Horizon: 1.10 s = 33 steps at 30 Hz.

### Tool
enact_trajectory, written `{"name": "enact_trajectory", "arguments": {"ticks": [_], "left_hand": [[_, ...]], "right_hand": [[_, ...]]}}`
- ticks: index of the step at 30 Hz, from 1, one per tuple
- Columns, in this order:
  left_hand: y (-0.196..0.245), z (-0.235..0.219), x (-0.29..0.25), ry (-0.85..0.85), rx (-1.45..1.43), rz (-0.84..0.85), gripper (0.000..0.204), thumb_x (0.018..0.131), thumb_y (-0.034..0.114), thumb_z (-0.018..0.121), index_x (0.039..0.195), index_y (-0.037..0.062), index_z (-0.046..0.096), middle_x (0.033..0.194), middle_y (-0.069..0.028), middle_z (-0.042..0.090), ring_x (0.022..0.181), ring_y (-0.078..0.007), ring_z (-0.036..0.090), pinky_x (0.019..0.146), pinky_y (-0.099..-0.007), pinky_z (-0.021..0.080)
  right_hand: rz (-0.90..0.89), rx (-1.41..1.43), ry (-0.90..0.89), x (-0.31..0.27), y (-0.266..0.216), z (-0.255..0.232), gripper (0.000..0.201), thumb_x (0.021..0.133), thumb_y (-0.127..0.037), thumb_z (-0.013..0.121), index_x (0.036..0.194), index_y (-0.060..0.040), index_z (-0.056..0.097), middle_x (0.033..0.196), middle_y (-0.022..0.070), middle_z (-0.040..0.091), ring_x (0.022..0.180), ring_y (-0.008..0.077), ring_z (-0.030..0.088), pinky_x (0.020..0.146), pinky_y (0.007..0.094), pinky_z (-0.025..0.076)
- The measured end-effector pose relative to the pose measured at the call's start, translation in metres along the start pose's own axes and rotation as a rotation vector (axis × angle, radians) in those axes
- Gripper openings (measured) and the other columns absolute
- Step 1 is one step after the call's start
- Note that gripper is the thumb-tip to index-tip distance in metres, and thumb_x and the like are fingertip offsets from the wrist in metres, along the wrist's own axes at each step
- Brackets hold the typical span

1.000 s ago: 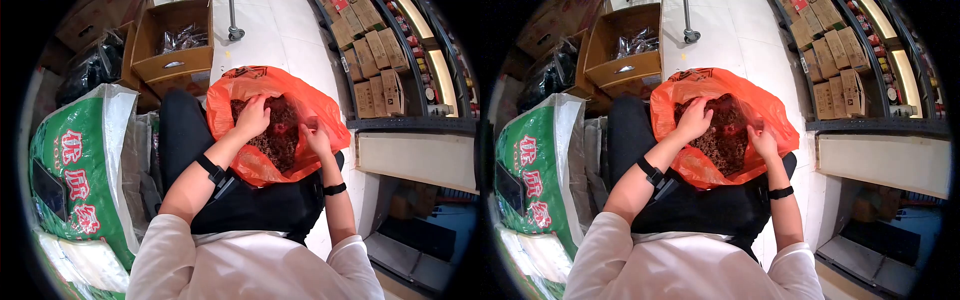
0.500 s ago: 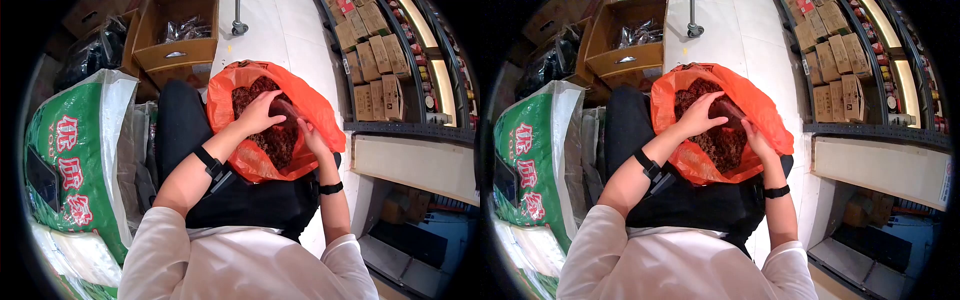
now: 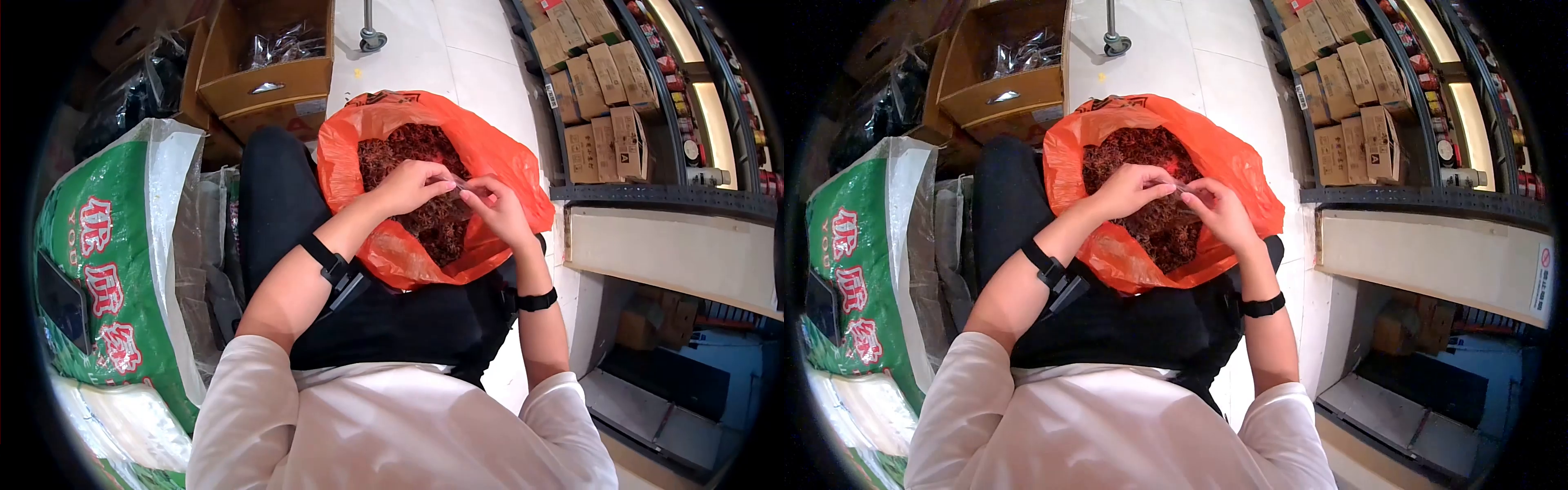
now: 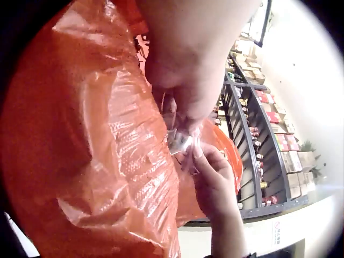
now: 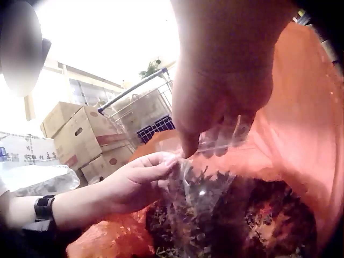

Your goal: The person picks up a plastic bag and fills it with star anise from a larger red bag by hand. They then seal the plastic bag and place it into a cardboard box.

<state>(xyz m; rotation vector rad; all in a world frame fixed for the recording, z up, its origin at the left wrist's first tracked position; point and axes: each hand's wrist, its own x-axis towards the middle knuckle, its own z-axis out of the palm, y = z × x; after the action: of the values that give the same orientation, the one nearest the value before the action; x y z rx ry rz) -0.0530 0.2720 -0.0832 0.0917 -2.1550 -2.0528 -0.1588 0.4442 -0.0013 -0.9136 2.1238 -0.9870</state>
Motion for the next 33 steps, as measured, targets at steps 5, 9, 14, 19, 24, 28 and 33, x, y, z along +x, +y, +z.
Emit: {"name": "enact_trajectory", "arguments": {"ticks": [5,9,14,19,24,28,33], "left_hand": [[0.001,0.007,-0.001,0.187,-0.016,0.171,0.017,0.088,0.017,0.066,0.096,0.0033,0.067,0.087,-0.0061,0.066,0.083,-0.0151,0.063,0.072,-0.0301,0.05],[0.004,0.003,0.001,0.132,0.161,0.079,0.015,0.085,0.017,0.068,0.091,0.003,0.067,0.088,-0.0077,0.064,0.083,-0.0197,0.064,0.071,-0.0325,0.05],[0.01,0.004,0.0,0.162,0.331,0.049,0.016,0.083,0.017,0.068,0.087,0.002,0.065,0.088,-0.0102,0.064,0.081,-0.0264,0.063,0.072,-0.0348,0.05],[0.01,0.001,-0.003,0.122,0.199,0.121,0.014,0.083,0.016,0.068,0.087,0.0036,0.066,0.087,-0.0095,0.064,0.083,-0.0266,0.064,0.072,-0.0352,0.05],[0.007,0.003,-0.002,0.111,0.276,0.178,0.014,0.083,0.016,0.068,0.091,0.0048,0.065,0.087,-0.0095,0.064,0.084,-0.0272,0.063,0.073,-0.0358,0.05],[0.009,0.003,-0.003,0.13,0.355,0.132,0.014,0.082,0.016,0.069,0.091,0.005,0.066,0.088,-0.0097,0.064,0.083,-0.0274,0.063,0.072,-0.0359,0.05],[0.007,0.001,-0.001,0.12,0.186,0.103,0.017,0.079,0.019,0.072,0.088,0.005,0.07,0.088,-0.0096,0.066,0.079,-0.0245,0.064,0.07,-0.0345,0.051]], "right_hand": [[-0.158,-0.282,0.076,0.005,0.008,0.003,0.016,0.087,-0.014,0.067,0.092,0.0008,0.063,0.081,0.0075,0.061,0.074,0.0165,0.058,0.069,0.0298,0.048],[-0.183,-0.297,0.099,0.007,0.01,0.007,0.013,0.086,-0.011,0.067,0.089,0.0007,0.062,0.08,0.0102,0.06,0.072,0.0201,0.058,0.067,0.0315,0.048],[-0.174,-0.413,0.104,0.008,0.005,0.009,0.012,0.085,-0.011,0.067,0.088,0.0007,0.062,0.082,0.0115,0.061,0.074,0.0226,0.061,0.068,0.0328,0.049],[-0.134,-0.277,0.125,0.008,0.015,0.01,0.013,0.085,-0.011,0.068,0.09,0.0,0.064,0.084,0.0115,0.062,0.075,0.0218,0.062,0.07,0.0317,0.05],[-0.191,-0.255,0.095,0.001,0.007,0.008,0.015,0.083,-0.011,0.071,0.092,-0.0007,0.065,0.087,0.0111,0.063,0.076,0.0205,0.062,0.069,0.0311,0.05],[-0.102,-0.307,0.088,-0.001,0.01,0.003,0.015,0.082,-0.012,0.072,0.09,-0.0004,0.066,0.084,0.0099,0.064,0.075,0.0195,0.062,0.068,0.0305,0.05],[-0.089,-0.329,0.065,-0.003,0.008,0.001,0.015,0.081,-0.012,0.073,0.088,-0.0002,0.068,0.08,0.0094,0.065,0.075,0.0188,0.061,0.068,0.0303,0.049]]}}
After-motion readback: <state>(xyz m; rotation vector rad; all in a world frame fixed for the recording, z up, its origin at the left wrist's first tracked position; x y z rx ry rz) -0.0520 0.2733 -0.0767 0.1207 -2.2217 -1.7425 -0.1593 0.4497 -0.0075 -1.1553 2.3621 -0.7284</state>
